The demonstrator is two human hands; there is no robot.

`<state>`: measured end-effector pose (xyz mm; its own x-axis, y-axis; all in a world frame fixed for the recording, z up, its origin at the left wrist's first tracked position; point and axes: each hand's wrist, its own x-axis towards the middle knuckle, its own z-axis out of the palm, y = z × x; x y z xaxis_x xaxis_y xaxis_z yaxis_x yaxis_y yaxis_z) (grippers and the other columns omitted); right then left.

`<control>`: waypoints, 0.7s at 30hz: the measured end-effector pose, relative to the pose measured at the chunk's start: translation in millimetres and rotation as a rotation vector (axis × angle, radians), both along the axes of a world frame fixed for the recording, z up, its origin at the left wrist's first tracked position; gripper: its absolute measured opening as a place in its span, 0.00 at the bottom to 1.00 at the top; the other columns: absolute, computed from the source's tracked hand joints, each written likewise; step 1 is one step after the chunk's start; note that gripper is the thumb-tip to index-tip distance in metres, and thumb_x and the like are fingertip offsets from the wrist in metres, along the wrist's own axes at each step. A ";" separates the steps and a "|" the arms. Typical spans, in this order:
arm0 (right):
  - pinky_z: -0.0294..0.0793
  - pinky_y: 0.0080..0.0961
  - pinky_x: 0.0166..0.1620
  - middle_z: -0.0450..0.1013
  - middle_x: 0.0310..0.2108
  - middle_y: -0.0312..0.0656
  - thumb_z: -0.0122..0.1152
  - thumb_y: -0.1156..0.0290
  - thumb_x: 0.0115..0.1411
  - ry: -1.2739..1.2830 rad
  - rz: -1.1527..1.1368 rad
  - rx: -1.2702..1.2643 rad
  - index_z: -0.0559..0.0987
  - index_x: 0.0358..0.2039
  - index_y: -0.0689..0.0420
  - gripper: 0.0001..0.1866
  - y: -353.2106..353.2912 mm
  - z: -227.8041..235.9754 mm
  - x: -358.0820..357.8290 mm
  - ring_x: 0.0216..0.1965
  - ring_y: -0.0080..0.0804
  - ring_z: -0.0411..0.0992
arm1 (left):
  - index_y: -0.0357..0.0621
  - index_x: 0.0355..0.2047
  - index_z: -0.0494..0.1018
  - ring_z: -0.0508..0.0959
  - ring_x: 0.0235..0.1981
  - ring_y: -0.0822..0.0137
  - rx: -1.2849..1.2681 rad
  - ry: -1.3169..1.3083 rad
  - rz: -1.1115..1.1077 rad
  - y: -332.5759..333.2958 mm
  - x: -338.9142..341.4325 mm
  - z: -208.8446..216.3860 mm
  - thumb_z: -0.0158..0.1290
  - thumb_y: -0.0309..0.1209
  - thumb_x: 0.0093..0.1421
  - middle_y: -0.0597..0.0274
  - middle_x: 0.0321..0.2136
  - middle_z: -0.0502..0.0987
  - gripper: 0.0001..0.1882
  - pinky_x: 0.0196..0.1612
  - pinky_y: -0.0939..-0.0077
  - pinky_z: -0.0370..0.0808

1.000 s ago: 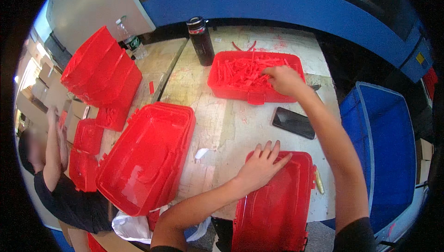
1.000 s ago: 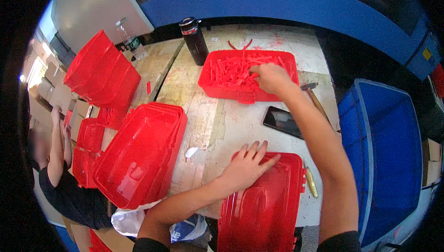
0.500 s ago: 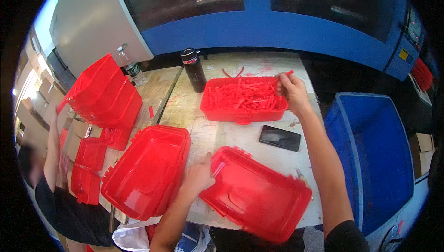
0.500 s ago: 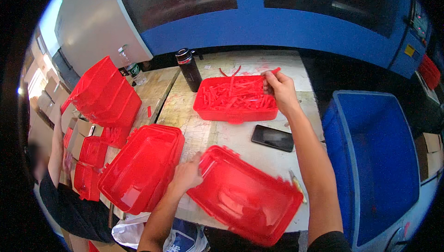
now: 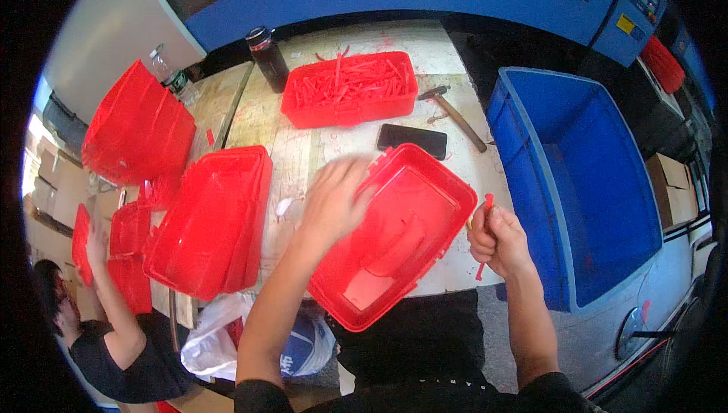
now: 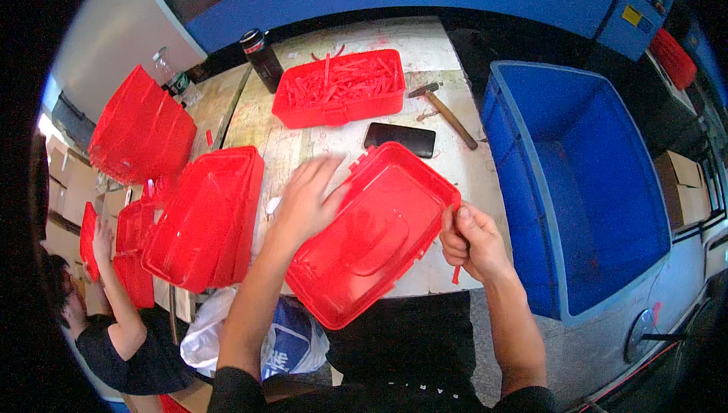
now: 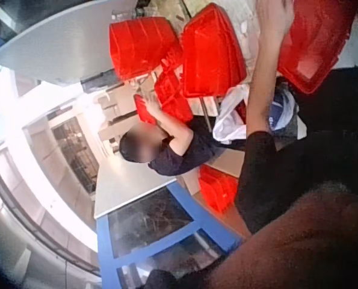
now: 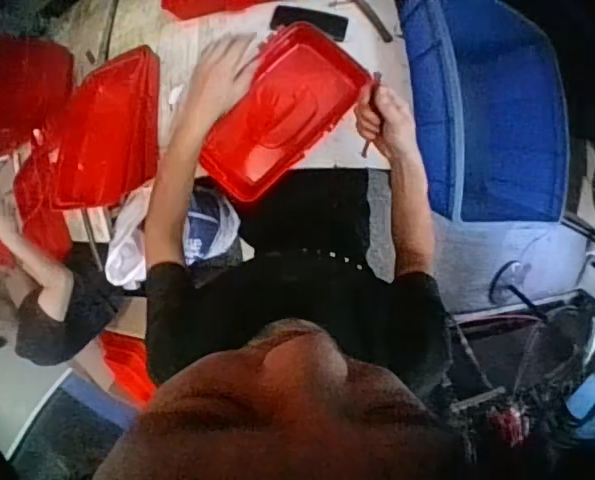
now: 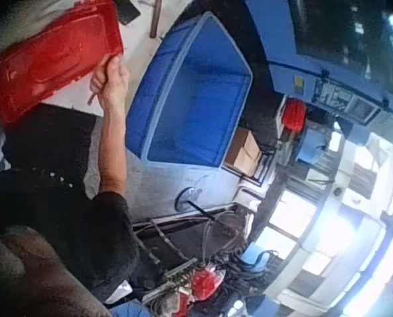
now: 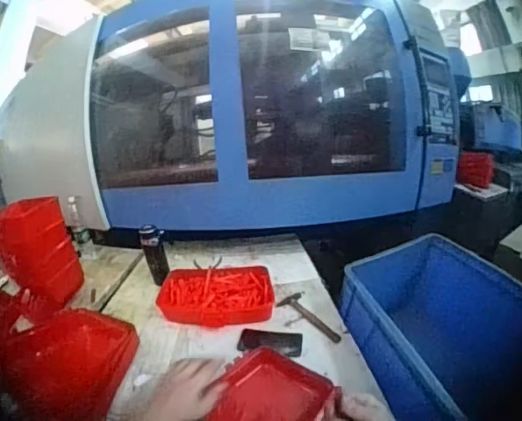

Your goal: The person repeatedly snaps red plastic latches onto red plastic containers, then flips and stacks them. A coworker across the table performs the same task. The person handles containers one at a time and places finished units into a growing stack.

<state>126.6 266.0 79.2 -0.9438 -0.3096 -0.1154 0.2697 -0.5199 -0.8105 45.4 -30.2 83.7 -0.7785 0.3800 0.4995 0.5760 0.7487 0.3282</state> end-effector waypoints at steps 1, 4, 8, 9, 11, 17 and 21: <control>0.53 0.18 0.19 0.56 0.16 0.29 0.47 0.51 0.71 -0.008 0.056 0.050 0.70 0.34 0.57 0.20 5.0 1.8 5.6 0.16 0.18 0.51 | 0.39 0.56 0.70 0.71 0.56 0.46 0.004 0.021 -0.049 16.0 -25.9 -14.9 0.59 0.33 0.58 0.45 0.56 0.70 0.26 0.60 0.59 0.68; 0.49 0.15 0.21 0.55 0.16 0.26 0.45 0.54 0.73 -0.030 0.102 0.245 0.71 0.35 0.57 0.19 17.1 7.2 15.8 0.17 0.14 0.49 | 0.43 0.59 0.67 0.71 0.57 0.46 -0.138 -0.034 -0.151 43.3 -75.9 -54.3 0.57 0.35 0.60 0.42 0.58 0.68 0.28 0.57 0.55 0.70; 0.65 0.22 0.24 0.69 0.20 0.35 0.52 0.63 0.70 0.269 -0.074 0.860 0.78 0.35 0.62 0.15 19.3 6.4 9.7 0.20 0.20 0.66 | 0.49 0.62 0.65 0.77 0.47 0.43 -0.312 -0.365 -0.125 42.2 -78.3 -69.8 0.53 0.31 0.60 0.37 0.51 0.72 0.29 0.47 0.52 0.75; 0.69 0.24 0.26 0.72 0.21 0.37 0.54 0.65 0.69 0.404 -0.138 1.050 0.79 0.35 0.63 0.14 15.9 4.2 6.0 0.22 0.22 0.69 | 0.50 0.63 0.65 0.78 0.44 0.42 -0.336 -0.390 -0.083 37.6 -70.8 -67.5 0.52 0.30 0.60 0.36 0.49 0.73 0.29 0.44 0.52 0.76; 0.76 0.33 0.31 0.77 0.27 0.47 0.59 0.68 0.64 0.515 -0.157 1.242 0.81 0.36 0.61 0.09 7.4 -1.4 -7.7 0.27 0.38 0.78 | 0.50 0.61 0.66 0.79 0.38 0.41 -0.233 -0.404 -0.042 26.1 -48.2 -62.9 0.51 0.27 0.57 0.37 0.42 0.76 0.29 0.41 0.51 0.77; 0.77 0.41 0.29 0.75 0.26 0.49 0.61 0.67 0.61 0.827 0.042 1.694 0.80 0.37 0.56 0.07 -35.9 -21.4 -38.9 0.27 0.50 0.77 | 0.47 0.58 0.69 0.80 0.32 0.41 -0.205 -0.532 0.115 -10.7 -11.7 -59.5 0.51 0.24 0.51 0.38 0.29 0.79 0.30 0.37 0.49 0.77; 0.77 0.40 0.28 0.75 0.27 0.52 0.60 0.70 0.60 0.800 0.062 1.622 0.78 0.36 0.59 0.07 -60.0 -26.9 -44.1 0.28 0.47 0.78 | 0.43 0.52 0.71 0.80 0.34 0.39 -0.091 -0.517 0.349 -28.3 -10.3 -60.3 0.50 0.24 0.53 0.36 0.31 0.79 0.24 0.40 0.47 0.76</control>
<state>82.5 206.0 52.3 -0.9096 -0.3975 0.1212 -0.4126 0.8291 -0.3774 35.1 -58.5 23.4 -0.9965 0.0833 0.0032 0.0768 0.9021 0.4246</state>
